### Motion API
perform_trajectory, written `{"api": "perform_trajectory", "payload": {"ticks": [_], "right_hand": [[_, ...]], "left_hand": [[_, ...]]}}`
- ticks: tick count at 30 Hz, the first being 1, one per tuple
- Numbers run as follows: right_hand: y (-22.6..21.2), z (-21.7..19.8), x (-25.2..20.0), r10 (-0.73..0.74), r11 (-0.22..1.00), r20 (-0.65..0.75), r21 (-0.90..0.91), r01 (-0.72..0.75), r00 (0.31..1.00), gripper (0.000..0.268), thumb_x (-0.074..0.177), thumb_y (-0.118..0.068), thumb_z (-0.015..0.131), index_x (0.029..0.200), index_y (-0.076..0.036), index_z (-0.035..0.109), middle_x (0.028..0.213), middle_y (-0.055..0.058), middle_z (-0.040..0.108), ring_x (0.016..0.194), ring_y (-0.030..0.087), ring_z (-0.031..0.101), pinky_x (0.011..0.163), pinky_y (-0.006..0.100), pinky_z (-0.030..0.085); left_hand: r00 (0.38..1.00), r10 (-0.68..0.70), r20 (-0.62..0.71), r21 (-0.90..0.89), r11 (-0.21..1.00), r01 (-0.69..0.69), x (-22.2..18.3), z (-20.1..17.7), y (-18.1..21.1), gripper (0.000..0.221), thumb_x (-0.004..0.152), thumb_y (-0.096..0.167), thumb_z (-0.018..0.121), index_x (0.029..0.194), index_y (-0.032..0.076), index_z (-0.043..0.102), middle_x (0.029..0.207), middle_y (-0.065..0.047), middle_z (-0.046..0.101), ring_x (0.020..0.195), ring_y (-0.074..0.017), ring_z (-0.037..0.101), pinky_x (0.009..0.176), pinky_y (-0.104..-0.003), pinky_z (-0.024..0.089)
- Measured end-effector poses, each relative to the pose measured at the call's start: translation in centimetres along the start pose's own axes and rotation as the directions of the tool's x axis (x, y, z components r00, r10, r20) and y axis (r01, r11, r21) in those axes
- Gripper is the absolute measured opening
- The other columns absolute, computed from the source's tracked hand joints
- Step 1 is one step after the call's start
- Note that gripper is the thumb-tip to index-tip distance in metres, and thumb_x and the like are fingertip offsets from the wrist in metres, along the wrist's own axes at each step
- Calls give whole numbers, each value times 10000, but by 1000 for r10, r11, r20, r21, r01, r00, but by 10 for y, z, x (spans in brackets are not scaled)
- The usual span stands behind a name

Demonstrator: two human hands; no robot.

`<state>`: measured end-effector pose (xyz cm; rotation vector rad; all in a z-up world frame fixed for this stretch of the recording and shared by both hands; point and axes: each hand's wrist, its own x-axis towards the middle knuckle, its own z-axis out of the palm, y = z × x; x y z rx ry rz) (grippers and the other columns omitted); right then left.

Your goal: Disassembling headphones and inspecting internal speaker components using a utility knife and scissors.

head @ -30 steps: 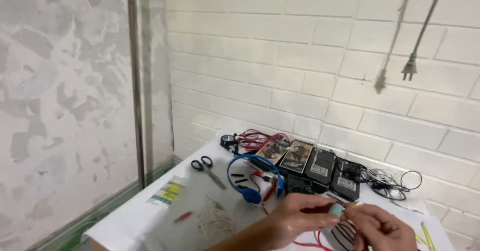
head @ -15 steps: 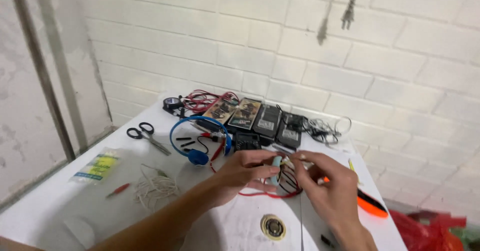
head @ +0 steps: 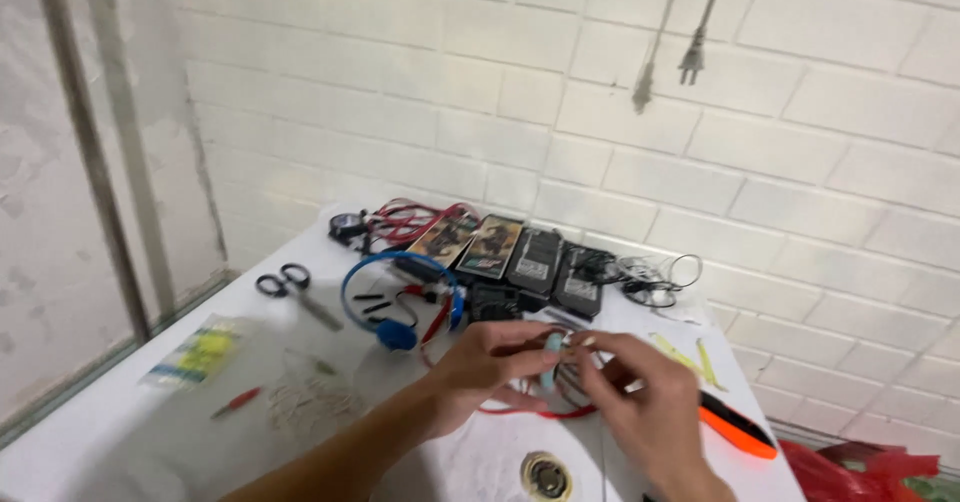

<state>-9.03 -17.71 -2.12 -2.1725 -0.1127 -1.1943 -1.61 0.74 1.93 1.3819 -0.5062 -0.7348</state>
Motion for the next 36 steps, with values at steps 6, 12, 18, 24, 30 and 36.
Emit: {"api": "perform_trajectory", "payload": {"ticks": [6,12,18,24,30,36], "right_hand": [[8,-2,7,-58,996,113,-65,66,992,83,843,-199,762,910,-184,809,839,-75,820,551,81,603,555,228,511],[12,0,10,-121,978,207,-145,153,971,144,971,-241,614,1032,-174,726,936,-43,770,722,153,683,587,283,513],[11,4,11,-291,891,245,-283,355,925,97,989,-214,619,997,-143,684,911,-12,692,669,225,654,539,351,507],[-11,6,19,331,924,281,-292,-248,901,182,961,-320,633,857,-238,758,717,-59,768,599,163,615,636,319,482],[-2,0,17,454,887,220,-19,-461,864,181,948,-236,646,925,-156,806,756,-22,807,664,109,715,642,257,530],[-4,0,11,-109,990,240,-62,127,965,170,972,-217,615,1049,-148,750,894,-9,776,732,181,694,646,309,522]], "left_hand": [[990,136,25,-20,991,-135,16,-7,-20,669,770,132,763,1419,1,663,1192,-102,752,984,-172,690,857,-341,660],[977,207,-51,92,975,-202,21,-9,-25,636,725,59,794,1356,33,726,1096,-119,812,951,-189,732,805,-311,624],[962,271,-38,89,960,-267,30,-14,-37,641,711,47,803,1346,16,720,1095,-119,822,1006,-199,741,812,-329,606],[941,337,26,117,934,-338,33,-21,-39,585,755,22,795,1335,28,718,1140,-167,830,1001,-185,743,814,-304,602],[888,443,125,19,894,-448,32,-23,-41,523,778,13,809,1293,-5,715,1165,-141,776,1057,-220,711,873,-345,582],[855,485,184,-80,875,-478,32,-28,-44,498,788,-59,808,1271,12,709,1172,-166,759,1061,-200,690,885,-303,581]]}}
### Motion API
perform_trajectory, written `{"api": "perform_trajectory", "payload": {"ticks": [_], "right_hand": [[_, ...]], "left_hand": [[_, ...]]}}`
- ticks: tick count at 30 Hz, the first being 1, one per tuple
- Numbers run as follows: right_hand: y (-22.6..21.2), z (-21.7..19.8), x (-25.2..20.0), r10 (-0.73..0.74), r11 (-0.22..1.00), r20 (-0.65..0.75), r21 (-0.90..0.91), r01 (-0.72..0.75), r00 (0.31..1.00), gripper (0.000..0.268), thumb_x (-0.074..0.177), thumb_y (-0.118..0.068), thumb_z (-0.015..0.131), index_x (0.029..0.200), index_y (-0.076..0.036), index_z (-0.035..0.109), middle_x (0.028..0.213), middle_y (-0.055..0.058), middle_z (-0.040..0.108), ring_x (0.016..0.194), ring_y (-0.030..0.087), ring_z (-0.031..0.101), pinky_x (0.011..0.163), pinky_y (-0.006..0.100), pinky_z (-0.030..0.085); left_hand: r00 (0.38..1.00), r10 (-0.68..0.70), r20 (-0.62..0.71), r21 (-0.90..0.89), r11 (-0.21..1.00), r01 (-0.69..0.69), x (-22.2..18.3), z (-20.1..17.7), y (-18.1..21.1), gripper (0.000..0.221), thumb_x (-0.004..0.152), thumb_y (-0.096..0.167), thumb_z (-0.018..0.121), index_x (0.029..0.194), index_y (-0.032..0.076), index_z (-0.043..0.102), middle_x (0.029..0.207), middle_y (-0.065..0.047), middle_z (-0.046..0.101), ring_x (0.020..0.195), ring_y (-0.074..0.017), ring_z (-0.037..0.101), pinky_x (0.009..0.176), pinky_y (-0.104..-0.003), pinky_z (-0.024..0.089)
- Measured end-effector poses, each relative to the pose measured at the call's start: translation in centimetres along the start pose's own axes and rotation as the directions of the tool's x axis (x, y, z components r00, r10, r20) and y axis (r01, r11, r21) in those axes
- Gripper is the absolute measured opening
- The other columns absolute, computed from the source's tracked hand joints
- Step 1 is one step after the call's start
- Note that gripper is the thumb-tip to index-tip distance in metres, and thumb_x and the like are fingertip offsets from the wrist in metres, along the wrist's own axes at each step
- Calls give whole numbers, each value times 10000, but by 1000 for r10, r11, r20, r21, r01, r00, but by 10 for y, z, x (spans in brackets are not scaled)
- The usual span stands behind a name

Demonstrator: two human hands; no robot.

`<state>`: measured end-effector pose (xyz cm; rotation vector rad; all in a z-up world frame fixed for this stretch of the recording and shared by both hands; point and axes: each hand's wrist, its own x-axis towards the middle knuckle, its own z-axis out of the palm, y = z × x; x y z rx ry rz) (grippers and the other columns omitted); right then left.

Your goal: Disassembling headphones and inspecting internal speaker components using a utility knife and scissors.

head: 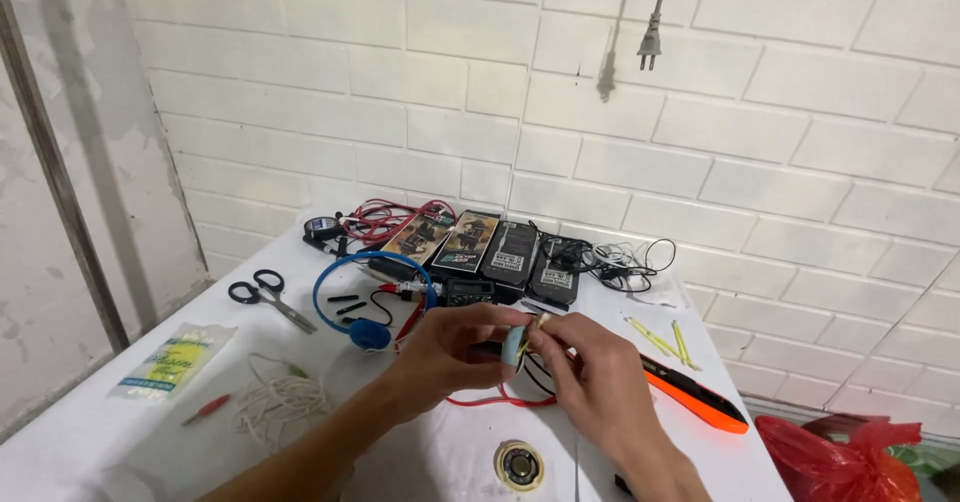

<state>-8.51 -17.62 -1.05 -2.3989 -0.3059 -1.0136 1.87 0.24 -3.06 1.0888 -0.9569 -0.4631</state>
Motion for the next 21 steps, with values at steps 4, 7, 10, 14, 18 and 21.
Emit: {"api": "perform_trajectory", "payload": {"ticks": [4,7,10,14,18,21], "right_hand": [[-19,-3,6,526,813,112,225,-537,843,224,965,-261,660,855,-123,799,689,4,742,638,121,629,618,260,504],[-18,-3,7,573,770,100,273,-576,814,228,971,-258,657,865,-106,790,696,16,753,641,117,630,631,250,498],[-4,2,1,420,893,35,163,-420,907,197,972,-282,637,886,-164,768,693,-35,715,610,102,542,588,255,441],[-8,5,1,398,915,38,52,-399,917,193,974,-280,643,834,-191,742,663,-46,671,540,111,476,543,281,418],[-27,3,9,674,717,69,182,-673,736,210,955,-260,675,906,-158,852,778,-26,832,678,83,659,647,231,502],[-22,8,8,687,678,136,232,-697,714,235,956,-248,676,793,-117,784,681,11,790,621,101,683,609,236,519]], "left_hand": [[1000,22,4,47,999,-23,-1,1,-1,481,801,-87,790,1260,38,720,1120,-166,758,1005,-185,690,878,-289,599],[998,-42,-45,83,996,46,1,2,5,492,794,-85,783,1264,52,732,1153,-148,777,1063,-210,712,897,-319,603],[992,-99,-81,62,993,104,-1,1,5,510,782,-81,781,1274,46,735,1152,-135,794,1096,-217,729,920,-338,603],[998,-40,-50,36,998,42,-1,0,0,492,782,-99,785,1254,23,725,1162,-154,787,1108,-224,728,961,-350,608],[997,78,-18,-12,997,-78,5,-6,-16,541,742,-117,800,1261,-9,696,1165,-137,760,1058,-202,713,948,-341,593],[990,122,-75,101,988,-115,1,0,-6,431,774,-80,808,1189,13,741,1203,-105,745,1054,-232,748,952,-363,650]]}}
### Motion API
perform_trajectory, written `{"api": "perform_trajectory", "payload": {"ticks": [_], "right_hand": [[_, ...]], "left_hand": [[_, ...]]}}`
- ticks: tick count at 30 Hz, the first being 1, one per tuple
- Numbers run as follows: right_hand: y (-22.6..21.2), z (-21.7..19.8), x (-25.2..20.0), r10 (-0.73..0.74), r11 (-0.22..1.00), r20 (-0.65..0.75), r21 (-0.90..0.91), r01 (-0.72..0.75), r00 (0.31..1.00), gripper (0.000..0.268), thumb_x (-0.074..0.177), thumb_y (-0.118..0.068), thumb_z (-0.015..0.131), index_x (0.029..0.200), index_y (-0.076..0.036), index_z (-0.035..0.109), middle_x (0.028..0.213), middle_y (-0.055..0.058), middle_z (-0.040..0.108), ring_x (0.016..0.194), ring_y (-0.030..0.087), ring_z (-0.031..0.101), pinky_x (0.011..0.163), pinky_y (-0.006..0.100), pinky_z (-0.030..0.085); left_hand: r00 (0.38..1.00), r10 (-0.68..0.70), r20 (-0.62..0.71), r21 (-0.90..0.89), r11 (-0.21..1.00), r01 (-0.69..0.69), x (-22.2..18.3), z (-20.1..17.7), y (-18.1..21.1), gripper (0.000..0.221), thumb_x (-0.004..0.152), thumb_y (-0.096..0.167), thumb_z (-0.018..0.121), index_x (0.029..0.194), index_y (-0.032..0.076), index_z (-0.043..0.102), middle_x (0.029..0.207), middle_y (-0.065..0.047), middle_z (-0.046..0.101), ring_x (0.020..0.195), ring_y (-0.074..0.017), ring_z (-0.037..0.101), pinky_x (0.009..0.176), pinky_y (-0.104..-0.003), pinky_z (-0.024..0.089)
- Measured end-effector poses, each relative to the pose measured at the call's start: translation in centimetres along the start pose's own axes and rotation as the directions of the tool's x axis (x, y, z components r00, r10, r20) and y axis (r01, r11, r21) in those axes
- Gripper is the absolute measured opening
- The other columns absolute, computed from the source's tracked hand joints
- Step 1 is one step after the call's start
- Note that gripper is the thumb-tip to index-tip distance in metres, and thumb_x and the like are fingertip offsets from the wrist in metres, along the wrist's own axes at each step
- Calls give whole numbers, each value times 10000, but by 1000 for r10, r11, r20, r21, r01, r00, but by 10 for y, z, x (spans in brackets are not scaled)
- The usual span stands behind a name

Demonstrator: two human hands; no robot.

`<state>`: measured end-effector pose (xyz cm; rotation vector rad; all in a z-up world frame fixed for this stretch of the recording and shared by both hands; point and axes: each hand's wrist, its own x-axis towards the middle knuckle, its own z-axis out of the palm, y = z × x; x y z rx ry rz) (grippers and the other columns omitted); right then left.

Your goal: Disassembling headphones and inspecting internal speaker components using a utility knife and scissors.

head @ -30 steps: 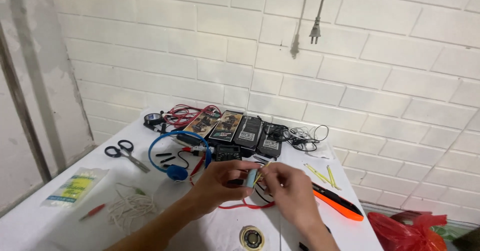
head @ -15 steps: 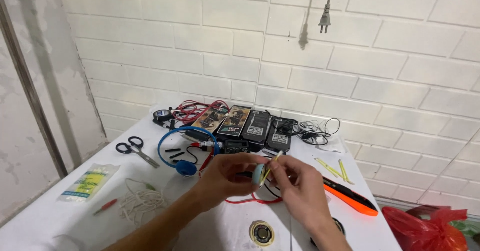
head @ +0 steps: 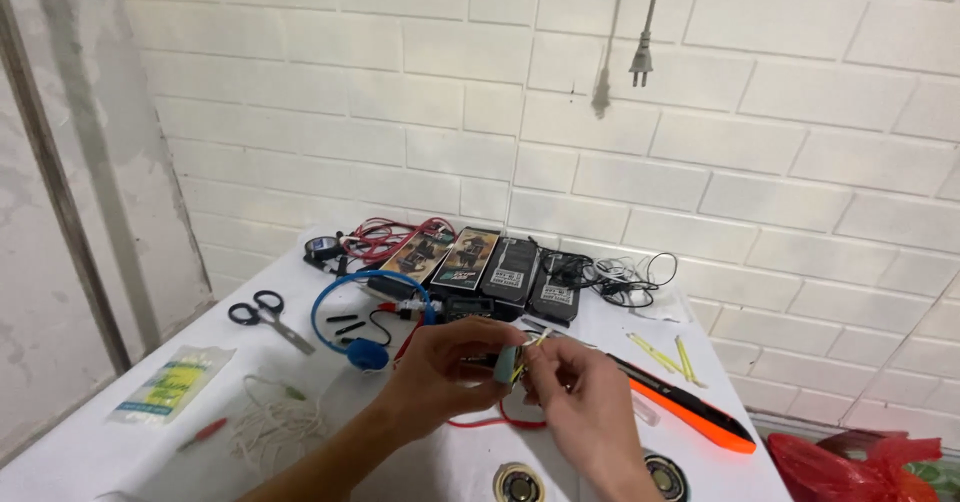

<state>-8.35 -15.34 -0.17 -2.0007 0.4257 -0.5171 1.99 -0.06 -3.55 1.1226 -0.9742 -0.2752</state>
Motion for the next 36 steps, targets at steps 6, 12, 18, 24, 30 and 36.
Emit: {"api": "perform_trajectory", "payload": {"ticks": [6,12,18,24,30,36], "right_hand": [[-12,-10,-1,153,910,109,372,-183,982,296,1017,-117,684,776,49,730,693,158,684,592,221,567,598,309,408],[-2,-9,0,118,880,122,447,-161,985,374,1024,-156,675,702,36,679,615,120,600,538,175,465,517,283,317],[3,-4,0,-5,942,38,337,-8,999,254,1002,-142,679,830,17,776,699,103,704,617,172,549,591,286,413],[16,-4,-1,-482,876,-74,-51,479,873,166,976,-220,615,957,-138,759,781,-9,773,674,107,714,584,255,558],[15,-2,-2,-532,846,-28,-53,530,846,176,988,-221,607,872,-137,710,692,-27,697,614,108,573,559,272,459],[7,0,-1,-184,895,52,421,146,982,270,1019,-174,641,822,-14,733,488,123,592,456,153,472,487,267,353]], "left_hand": [[1000,26,16,79,997,-27,-2,5,10,489,751,-88,821,1218,27,732,1265,-98,720,1056,-230,757,925,-352,671],[998,17,56,106,994,-23,-2,4,8,497,746,-43,849,1219,46,726,1276,-89,700,1120,-267,758,950,-388,692],[999,14,46,12,1000,-14,-1,4,12,509,755,-78,827,1248,-12,716,1254,-109,679,1053,-249,736,935,-345,665],[982,142,128,83,985,-154,-6,6,19,462,831,-105,762,1263,48,704,1342,-101,654,1221,-226,670,979,-331,640],[981,177,82,102,977,-185,-4,9,16,536,789,-144,755,1291,31,686,1330,-116,625,1221,-234,672,1025,-346,610],[990,135,48,165,976,-141,-5,9,22,458,801,-39,807,1237,63,710,1302,-81,651,1161,-218,710,993,-343,640]]}}
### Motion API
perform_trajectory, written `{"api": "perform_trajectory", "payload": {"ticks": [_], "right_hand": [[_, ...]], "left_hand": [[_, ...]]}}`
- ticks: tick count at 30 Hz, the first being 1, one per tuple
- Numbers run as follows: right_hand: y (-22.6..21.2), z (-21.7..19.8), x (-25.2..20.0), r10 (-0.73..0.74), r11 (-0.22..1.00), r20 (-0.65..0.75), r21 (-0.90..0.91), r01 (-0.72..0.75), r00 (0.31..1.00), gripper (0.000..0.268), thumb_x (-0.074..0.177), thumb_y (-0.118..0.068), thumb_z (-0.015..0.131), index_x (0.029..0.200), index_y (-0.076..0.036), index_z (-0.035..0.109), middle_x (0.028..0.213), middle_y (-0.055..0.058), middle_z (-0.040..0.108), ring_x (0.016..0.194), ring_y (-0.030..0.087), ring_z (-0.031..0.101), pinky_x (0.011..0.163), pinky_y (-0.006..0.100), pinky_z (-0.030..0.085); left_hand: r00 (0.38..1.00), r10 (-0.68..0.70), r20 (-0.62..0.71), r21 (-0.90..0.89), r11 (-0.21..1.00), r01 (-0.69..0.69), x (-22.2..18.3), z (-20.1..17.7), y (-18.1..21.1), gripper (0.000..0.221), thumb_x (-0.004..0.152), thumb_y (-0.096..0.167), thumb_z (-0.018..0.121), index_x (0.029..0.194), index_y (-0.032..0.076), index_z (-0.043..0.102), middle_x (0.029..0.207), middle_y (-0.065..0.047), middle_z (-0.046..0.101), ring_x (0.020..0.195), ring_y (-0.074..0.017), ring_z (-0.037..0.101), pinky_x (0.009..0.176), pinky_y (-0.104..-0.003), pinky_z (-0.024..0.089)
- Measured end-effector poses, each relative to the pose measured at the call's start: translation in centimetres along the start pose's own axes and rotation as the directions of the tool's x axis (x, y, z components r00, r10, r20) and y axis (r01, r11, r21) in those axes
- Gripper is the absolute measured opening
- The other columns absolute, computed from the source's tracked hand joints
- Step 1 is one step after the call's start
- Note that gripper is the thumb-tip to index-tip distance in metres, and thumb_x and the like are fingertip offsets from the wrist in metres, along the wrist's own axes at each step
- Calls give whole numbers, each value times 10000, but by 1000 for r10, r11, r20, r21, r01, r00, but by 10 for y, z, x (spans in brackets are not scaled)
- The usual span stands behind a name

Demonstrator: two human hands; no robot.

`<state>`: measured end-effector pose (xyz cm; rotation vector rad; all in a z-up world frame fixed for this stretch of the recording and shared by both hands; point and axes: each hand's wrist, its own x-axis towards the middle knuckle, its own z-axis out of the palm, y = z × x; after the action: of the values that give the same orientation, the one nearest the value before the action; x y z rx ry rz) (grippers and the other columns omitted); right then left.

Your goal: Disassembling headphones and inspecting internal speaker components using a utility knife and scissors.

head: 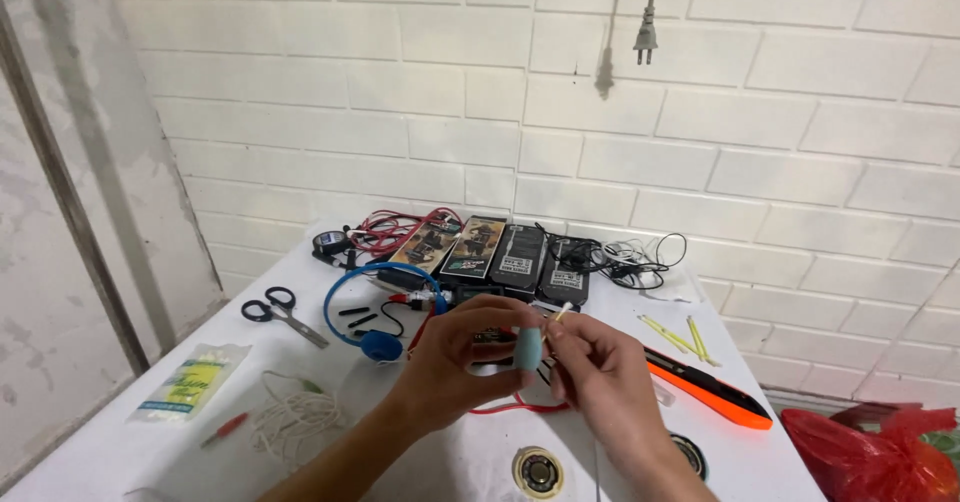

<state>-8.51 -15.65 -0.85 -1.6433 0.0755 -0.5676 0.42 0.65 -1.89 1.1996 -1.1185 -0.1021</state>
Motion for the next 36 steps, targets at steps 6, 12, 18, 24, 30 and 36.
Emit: {"api": "perform_trajectory", "payload": {"ticks": [6,12,18,24,30,36], "right_hand": [[3,-3,6,288,898,-6,349,-268,958,160,1003,-96,640,964,35,722,723,128,592,491,159,360,467,291,234],[12,-8,11,310,878,42,372,-303,950,244,1016,-176,640,895,23,714,625,106,559,461,135,323,449,278,208],[-1,-6,10,389,827,-70,467,-315,919,191,1012,-107,636,1018,73,699,855,138,673,495,85,265,438,233,154],[-5,-1,7,337,862,-96,432,-266,937,181,950,-64,698,860,92,691,863,235,768,424,129,300,380,252,151],[-11,-4,2,245,915,-77,347,-205,966,112,898,5,695,911,116,682,866,312,779,369,153,251,393,258,159],[-2,-1,-7,-129,987,-71,87,135,989,112,765,48,860,765,73,750,447,183,650,287,206,511,346,266,365]], "left_hand": [[974,213,80,145,964,-223,-2,1,-3,413,858,-8,805,1233,120,689,1298,-89,633,1199,-248,696,917,-335,679],[979,194,62,344,917,-203,-2,-2,-4,385,850,77,828,1199,211,735,1257,-42,681,1153,-145,712,732,-232,630],[986,-80,148,-173,979,106,1,2,-2,547,805,24,824,1317,80,643,1336,-134,664,1290,-240,626,882,-318,657],[903,-427,51,-281,861,423,6,3,5,445,939,210,689,1371,128,618,784,-4,445,775,-84,511,888,-457,681],[847,-490,206,-342,775,531,5,-4,2,555,966,284,627,1446,8,587,1282,-115,697,1004,-299,733,815,-455,649],[890,-373,263,-478,751,456,-2,-10,-10,597,1007,294,613,1547,70,490,1189,-125,689,982,-248,716,906,-440,617]]}}
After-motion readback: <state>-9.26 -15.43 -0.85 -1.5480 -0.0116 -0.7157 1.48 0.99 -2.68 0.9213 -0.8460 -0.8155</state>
